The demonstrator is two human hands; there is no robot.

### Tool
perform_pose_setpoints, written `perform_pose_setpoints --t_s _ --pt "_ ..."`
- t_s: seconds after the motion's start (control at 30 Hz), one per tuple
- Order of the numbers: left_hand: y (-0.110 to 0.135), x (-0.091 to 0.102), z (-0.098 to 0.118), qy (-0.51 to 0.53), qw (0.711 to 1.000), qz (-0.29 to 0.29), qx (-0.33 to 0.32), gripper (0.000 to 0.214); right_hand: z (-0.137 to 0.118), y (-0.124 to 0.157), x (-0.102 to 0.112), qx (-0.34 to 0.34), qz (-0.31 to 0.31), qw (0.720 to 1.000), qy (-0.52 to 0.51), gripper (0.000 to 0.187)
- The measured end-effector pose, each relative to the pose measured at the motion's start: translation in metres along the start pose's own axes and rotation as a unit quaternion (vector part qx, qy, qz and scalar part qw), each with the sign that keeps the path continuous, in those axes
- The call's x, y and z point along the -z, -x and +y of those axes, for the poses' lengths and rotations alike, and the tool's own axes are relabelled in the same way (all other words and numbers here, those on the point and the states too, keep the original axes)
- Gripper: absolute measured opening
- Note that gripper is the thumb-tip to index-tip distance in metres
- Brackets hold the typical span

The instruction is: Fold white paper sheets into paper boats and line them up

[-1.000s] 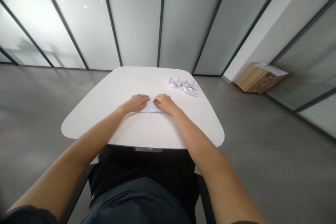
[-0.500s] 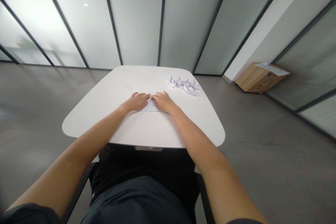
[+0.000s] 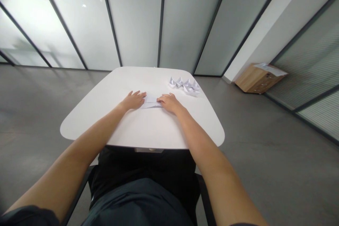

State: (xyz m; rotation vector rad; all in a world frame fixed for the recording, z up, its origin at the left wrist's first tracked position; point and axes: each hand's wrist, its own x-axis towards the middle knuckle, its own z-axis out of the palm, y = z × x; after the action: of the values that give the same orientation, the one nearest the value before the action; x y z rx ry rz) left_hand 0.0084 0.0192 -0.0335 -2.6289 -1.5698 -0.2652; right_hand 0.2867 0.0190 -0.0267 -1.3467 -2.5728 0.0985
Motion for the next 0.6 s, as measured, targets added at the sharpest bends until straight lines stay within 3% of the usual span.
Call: perform_pose_setpoints --t_s 0.33,0.6 --pt "0.002 0.005 -0.009 -0.004 0.999 -0.014 0.035 0.055 0.001 0.003 0.010 -0.007 0.002 1.000 -0.001 0.041" --pt "0.004 -0.004 -0.002 -0.012 0.999 -0.019 -0.035 0.055 -0.010 -0.005 0.011 0.027 0.075 0.997 0.008 0.031"
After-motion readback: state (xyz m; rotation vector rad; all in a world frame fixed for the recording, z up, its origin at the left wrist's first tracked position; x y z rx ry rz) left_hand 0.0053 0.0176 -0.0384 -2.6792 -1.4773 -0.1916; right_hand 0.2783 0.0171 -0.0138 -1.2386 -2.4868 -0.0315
